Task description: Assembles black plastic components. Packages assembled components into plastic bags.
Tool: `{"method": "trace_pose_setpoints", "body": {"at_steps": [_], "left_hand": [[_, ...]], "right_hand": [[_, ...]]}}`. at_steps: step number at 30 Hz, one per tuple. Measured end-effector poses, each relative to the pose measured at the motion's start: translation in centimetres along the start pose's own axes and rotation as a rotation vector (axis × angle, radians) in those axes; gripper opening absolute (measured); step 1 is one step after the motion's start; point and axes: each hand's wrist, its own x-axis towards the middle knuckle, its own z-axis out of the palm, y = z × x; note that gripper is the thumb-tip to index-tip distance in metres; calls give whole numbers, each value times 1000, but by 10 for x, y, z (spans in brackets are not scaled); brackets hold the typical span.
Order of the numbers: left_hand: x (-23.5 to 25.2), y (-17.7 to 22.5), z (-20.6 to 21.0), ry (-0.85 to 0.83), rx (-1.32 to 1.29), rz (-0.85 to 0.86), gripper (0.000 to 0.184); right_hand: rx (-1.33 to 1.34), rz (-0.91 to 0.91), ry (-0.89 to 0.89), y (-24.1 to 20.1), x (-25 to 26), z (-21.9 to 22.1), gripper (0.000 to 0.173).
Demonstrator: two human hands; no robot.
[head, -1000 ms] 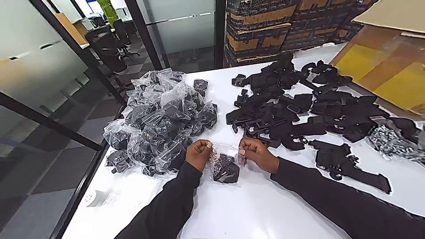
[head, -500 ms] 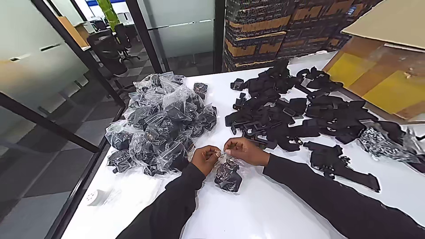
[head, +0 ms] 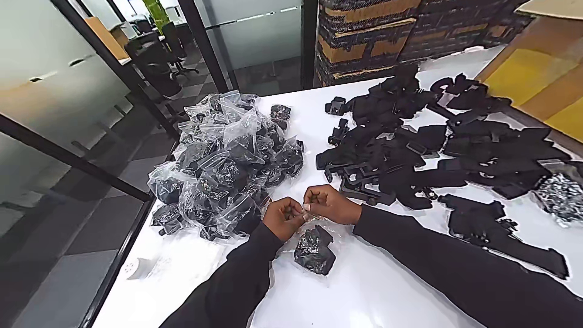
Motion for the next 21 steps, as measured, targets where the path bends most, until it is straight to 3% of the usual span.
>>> {"method": "trace_pose_setpoints", "body": {"at_steps": [3,10,21], "left_hand": [[0,2,-2,-20,-1,-32,17],[1,9,-2,-24,-8,-147,38],[0,0,-6,-140,-111,-27,23]], "right_hand": [[38,-68,-51,3,-1,0,3],[33,-142,-162,5,-2,-3,22],[-46,-140,-177,6,-3,-3,9]]}}
